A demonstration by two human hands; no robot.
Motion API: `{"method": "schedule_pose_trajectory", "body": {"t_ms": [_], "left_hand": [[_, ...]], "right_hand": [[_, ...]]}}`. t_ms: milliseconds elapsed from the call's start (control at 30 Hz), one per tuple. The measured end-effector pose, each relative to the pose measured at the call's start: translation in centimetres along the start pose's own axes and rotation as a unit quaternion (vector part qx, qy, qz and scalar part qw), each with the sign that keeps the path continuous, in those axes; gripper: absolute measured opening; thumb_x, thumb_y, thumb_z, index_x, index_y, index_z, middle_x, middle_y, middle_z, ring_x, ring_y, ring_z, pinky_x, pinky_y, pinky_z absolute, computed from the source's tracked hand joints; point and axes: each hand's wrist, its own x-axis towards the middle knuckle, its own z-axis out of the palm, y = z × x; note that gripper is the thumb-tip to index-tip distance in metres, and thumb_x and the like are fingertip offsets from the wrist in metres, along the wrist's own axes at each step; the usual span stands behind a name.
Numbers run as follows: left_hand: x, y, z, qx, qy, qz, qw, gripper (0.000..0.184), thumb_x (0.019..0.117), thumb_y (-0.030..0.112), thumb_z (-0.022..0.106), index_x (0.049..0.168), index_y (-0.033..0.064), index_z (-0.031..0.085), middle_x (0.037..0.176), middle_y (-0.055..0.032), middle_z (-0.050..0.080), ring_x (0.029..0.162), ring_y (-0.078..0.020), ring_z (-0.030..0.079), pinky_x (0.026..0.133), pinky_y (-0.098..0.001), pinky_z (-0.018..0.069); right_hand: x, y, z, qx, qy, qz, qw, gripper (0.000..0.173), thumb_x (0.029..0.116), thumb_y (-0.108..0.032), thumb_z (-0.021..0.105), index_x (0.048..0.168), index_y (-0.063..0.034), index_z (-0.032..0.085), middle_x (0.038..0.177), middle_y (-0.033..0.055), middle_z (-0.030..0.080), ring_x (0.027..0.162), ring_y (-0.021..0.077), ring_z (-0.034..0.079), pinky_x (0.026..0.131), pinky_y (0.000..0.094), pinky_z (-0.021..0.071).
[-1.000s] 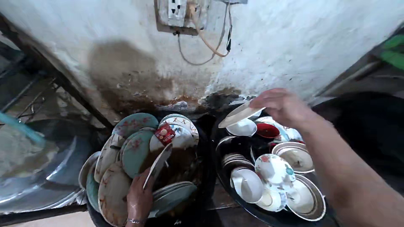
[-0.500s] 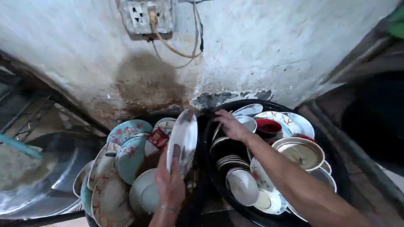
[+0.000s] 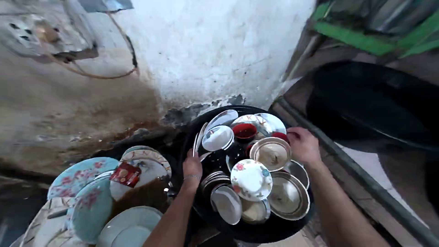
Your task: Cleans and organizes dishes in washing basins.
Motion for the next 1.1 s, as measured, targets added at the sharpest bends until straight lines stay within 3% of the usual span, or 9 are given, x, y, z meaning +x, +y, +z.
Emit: {"method": "schedule_pose_trajectory", "body": {"t_ms": [100,233,367,600,700,767,833,967,1100], "left_hand": [[-0.2,-0.1,0.5,-0.049,0.036,-0.028,0.998,0.061,0.1068,0.045,0.053,0.157,0.0125,0.039,0.137,-0.0264,0.06,0.12,-0.044,0.064,0.1,-0.0633,0.0507],[-3.1,0.2,0.3,-0.055,0.171,0.136,0.974,0.071,0.0978,0.029,0.069,0.158,0.0074,0.038,0.16,-0.0222,0.038,0.144,-0.0378,0.044,0.114,-0.0549,0.0442],[-6.2,1.1,0.5,-0.043,0.184,0.198,0.962,0.055,0.0958,0.018,0.07,0.146,0.0021,0.053,0.151,-0.023,0.05,0.137,-0.0362,0.053,0.109,-0.0493,0.0498],[-7.9,1.3,3.0,-0.087,0.128,0.201,0.967,0.043,0.0946,0.016,0.071,0.135,0.0022,0.063,0.142,-0.0177,0.059,0.133,-0.0256,0.057,0.109,-0.0399,0.0516],[-7.8,1.0,3.0,-0.063,0.11,0.176,0.976,0.04,0.0953,0.018,0.07,0.132,0.0034,0.066,0.142,-0.0185,0.059,0.134,-0.0278,0.057,0.11,-0.0427,0.0502],[-7.3,0.2,2.9,-0.025,0.088,0.125,0.988,0.045,0.097,0.026,0.069,0.136,0.0049,0.063,0.147,-0.0203,0.055,0.136,-0.0327,0.054,0.112,-0.0479,0.0481],[-7.1,-0.5,2.9,-0.016,0.051,0.051,0.997,0.058,0.1007,0.036,0.065,0.146,0.002,0.053,0.153,-0.025,0.047,0.14,-0.0379,0.05,0.114,-0.0517,0.0445],[-7.2,-1.4,4.2,-0.041,0.013,0.011,0.999,0.073,0.1051,0.051,0.05,0.157,0.0007,0.038,0.162,-0.0288,0.033,0.15,-0.0411,0.036,0.121,-0.0532,0.0357],[-5.7,-2.2,5.0,-0.053,-0.003,0.007,0.999,0.071,0.1044,0.05,0.048,0.156,0.0018,0.041,0.161,-0.0274,0.035,0.149,-0.0394,0.037,0.122,-0.053,0.0334]], "right_hand": [[5.7,5.2,1.0,-0.021,-0.051,0.127,0.99,0.034,0.1035,-0.022,0.06,0.127,0.0015,0.065,0.123,0.0327,0.065,0.117,0.0532,0.061,0.098,0.0749,0.0444],[11.6,5.9,4.4,-0.044,-0.126,0.055,0.99,0.035,0.1044,-0.022,0.059,0.132,-0.0006,0.064,0.126,0.0297,0.065,0.12,0.0493,0.061,0.101,0.071,0.0455],[16.1,3.8,9.1,-0.034,-0.224,-0.019,0.974,0.052,0.1041,-0.044,0.058,0.126,0.0025,0.066,0.121,0.0303,0.066,0.117,0.0483,0.062,0.101,0.0706,0.0449],[16.3,2.5,10.4,0.017,-0.304,0.02,0.952,0.063,0.1047,-0.059,0.046,0.141,-0.009,0.061,0.138,0.0252,0.061,0.132,0.0442,0.054,0.111,0.0683,0.0379],[14.8,6.5,12.6,-0.004,-0.294,-0.007,0.956,0.061,0.1059,-0.059,0.042,0.147,-0.0152,0.057,0.142,0.0222,0.06,0.135,0.0424,0.054,0.113,0.0676,0.0367],[12.8,10.2,15.7,0.017,-0.193,-0.018,0.981,0.064,0.106,-0.057,0.044,0.133,-0.0036,0.066,0.125,0.0273,0.068,0.12,0.0432,0.064,0.105,0.0651,0.0455],[12.2,8.8,13.2,0.015,-0.331,0.113,0.937,0.066,0.1096,-0.052,0.038,0.143,0.0029,0.054,0.143,0.0277,0.056,0.137,0.04,0.052,0.116,0.0588,0.0364],[11.0,12.0,16.2,0.194,-0.249,0.113,0.942,0.053,0.1095,-0.032,0.049,0.151,0.0016,0.044,0.15,0.0227,0.052,0.139,0.0317,0.05,0.118,0.0468,0.0397],[11.8,9.9,14.5,0.078,-0.251,0.048,0.964,0.039,0.1069,-0.024,0.055,0.132,0.0048,0.062,0.133,0.0297,0.062,0.128,0.0438,0.057,0.112,0.0625,0.0403]]}}
